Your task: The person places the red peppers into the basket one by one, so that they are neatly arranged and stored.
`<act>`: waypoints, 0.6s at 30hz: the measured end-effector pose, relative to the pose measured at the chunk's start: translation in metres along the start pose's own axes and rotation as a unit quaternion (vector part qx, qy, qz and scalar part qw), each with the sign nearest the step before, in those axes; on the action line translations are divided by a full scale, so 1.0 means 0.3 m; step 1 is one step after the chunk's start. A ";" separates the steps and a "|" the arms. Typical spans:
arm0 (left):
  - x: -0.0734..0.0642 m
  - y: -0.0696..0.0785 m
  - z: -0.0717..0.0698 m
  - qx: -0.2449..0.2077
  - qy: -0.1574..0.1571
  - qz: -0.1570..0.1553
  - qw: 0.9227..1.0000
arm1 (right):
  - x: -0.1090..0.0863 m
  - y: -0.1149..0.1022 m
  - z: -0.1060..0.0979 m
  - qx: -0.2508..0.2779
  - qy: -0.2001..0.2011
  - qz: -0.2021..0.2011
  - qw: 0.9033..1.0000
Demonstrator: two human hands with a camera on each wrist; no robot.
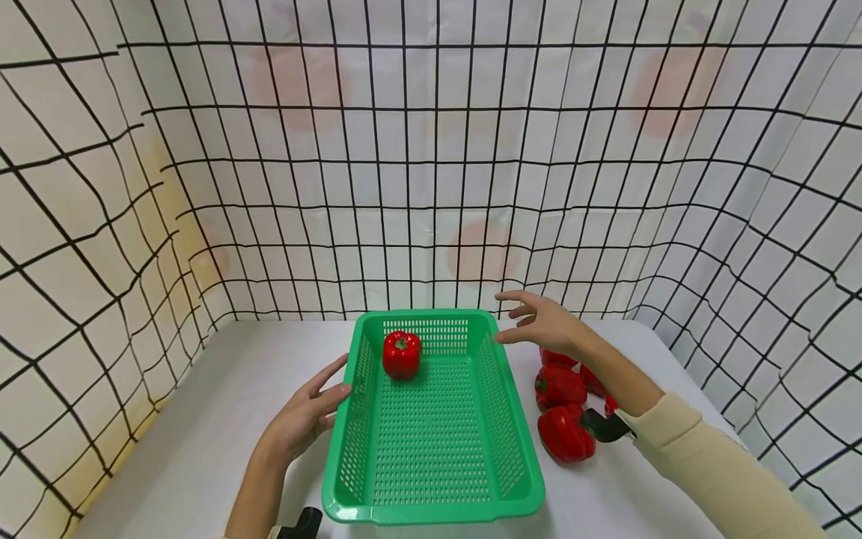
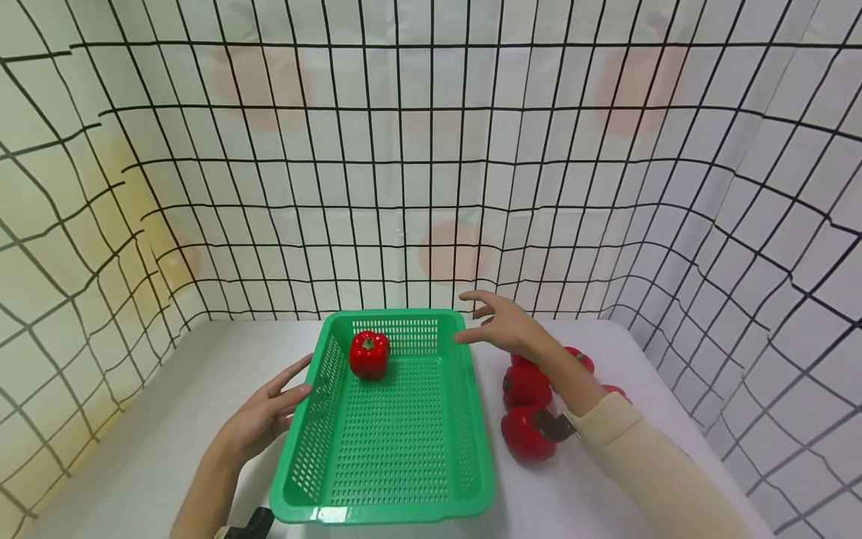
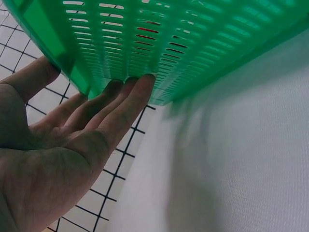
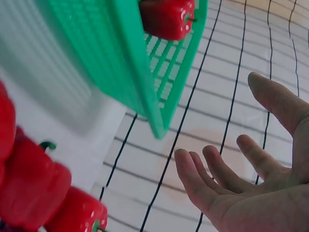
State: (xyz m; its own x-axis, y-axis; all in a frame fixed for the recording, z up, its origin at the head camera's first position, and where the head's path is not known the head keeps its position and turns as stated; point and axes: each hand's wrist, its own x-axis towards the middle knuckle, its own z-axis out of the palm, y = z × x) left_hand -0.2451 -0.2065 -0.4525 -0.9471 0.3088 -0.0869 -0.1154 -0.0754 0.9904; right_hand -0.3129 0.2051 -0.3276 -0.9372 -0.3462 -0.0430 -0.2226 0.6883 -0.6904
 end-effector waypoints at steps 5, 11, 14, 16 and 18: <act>-0.001 0.004 0.000 -0.007 0.010 -0.008 1.000 | -0.013 0.052 -0.051 -0.007 0.016 0.018 1.000; -0.004 0.010 0.002 -0.005 0.013 -0.009 1.000 | -0.038 0.106 -0.095 0.008 0.022 0.027 0.999; -0.006 0.012 0.003 -0.007 0.015 -0.010 1.000 | -0.044 0.138 -0.110 0.001 0.026 0.028 0.999; -0.005 0.011 0.004 -0.010 0.013 -0.011 1.000 | -0.046 0.164 -0.118 -0.006 0.029 0.036 0.999; -0.004 0.010 0.006 -0.013 0.010 -0.011 1.000 | -0.049 0.193 -0.123 -0.015 0.032 0.046 0.998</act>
State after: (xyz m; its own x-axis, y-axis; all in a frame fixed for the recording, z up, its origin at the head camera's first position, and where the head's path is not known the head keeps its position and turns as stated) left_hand -0.2436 -0.2054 -0.4492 -0.9499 0.2917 -0.1119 -0.1444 -0.0925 0.9852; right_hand -0.3219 0.2738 -0.3403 -0.9689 -0.2404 -0.0588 -0.1418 0.7340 -0.6642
